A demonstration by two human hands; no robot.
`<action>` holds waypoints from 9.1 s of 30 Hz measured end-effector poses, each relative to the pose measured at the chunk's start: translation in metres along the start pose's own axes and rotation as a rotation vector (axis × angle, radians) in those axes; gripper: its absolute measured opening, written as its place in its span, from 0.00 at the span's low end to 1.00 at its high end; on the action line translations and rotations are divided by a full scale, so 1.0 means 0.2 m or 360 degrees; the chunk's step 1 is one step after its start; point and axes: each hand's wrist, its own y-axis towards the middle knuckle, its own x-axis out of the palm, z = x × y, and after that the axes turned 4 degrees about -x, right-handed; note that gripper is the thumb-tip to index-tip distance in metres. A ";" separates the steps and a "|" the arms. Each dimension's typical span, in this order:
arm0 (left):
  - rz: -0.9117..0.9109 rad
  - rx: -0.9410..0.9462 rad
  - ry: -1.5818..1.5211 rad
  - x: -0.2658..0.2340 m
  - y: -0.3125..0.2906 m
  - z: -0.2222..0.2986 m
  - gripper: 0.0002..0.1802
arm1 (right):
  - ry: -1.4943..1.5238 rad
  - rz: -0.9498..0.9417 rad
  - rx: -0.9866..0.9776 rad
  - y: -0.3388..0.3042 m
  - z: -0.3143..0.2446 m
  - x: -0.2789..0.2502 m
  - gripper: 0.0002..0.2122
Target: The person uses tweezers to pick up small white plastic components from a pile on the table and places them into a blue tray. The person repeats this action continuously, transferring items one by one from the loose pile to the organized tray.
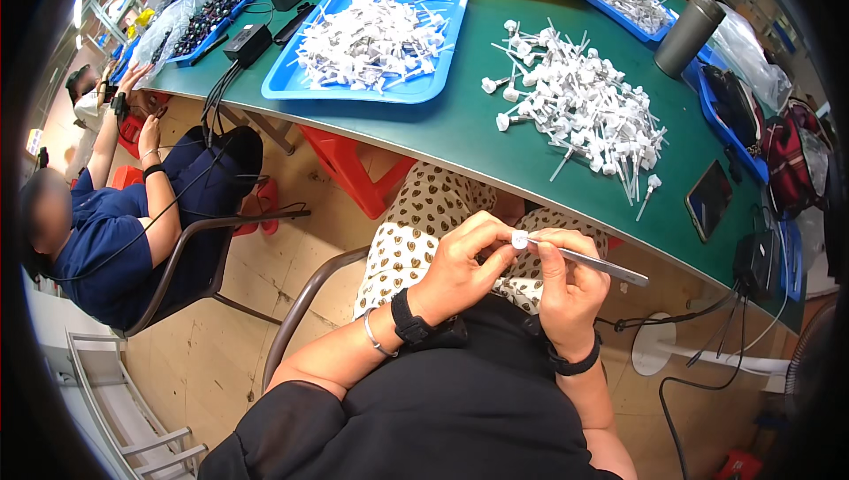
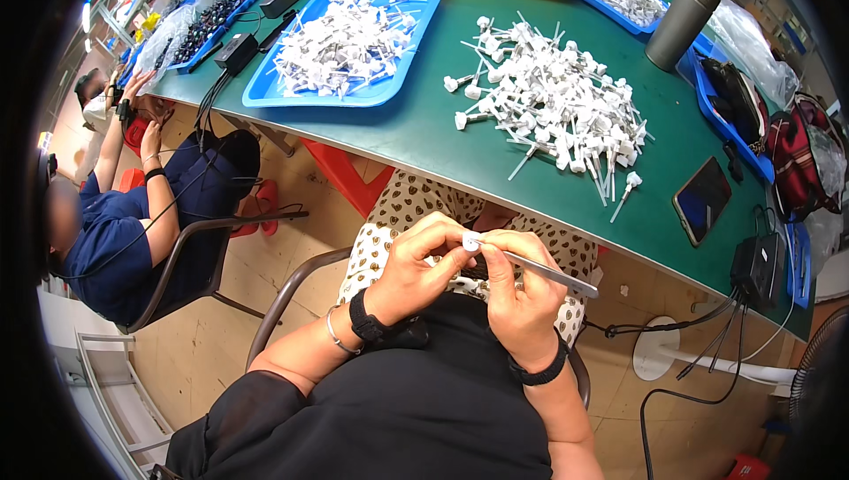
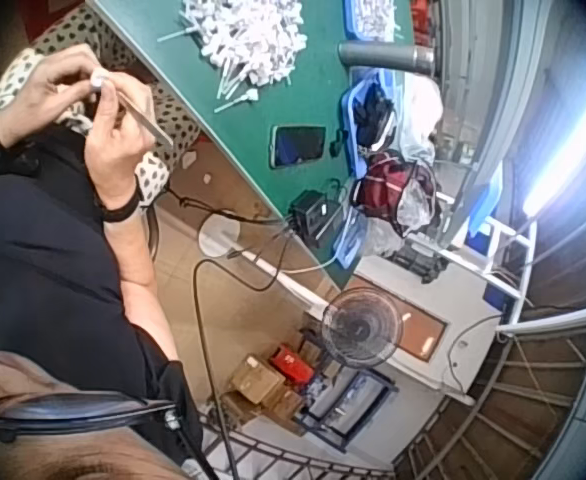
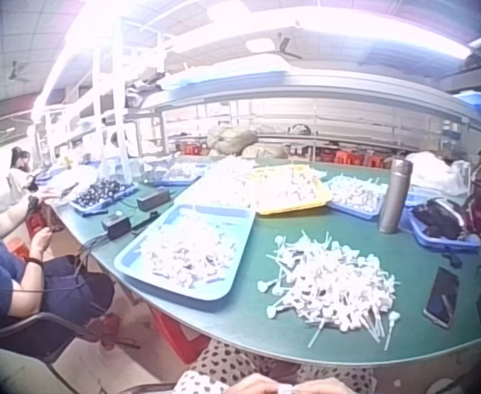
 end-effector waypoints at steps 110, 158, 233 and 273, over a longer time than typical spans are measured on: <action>-0.0105 -0.0199 -0.0269 -0.02 -0.02 -0.03 0.06 | 0.0086 0.0032 0.0121 -0.01 0.02 0.01 0.04; -0.0046 -0.0158 -0.0296 0.00 -0.03 -0.03 0.06 | 0.0089 -0.0028 0.0178 -0.01 0.00 0.01 0.04; -0.0053 -0.0170 -0.0350 0.00 -0.03 -0.05 0.07 | 0.0040 -0.0025 0.0127 -0.01 0.01 0.02 0.03; -0.0124 -0.0082 -0.0145 -0.01 -0.04 -0.06 0.05 | -0.0449 -0.0347 -0.0250 0.07 -0.03 -0.01 0.02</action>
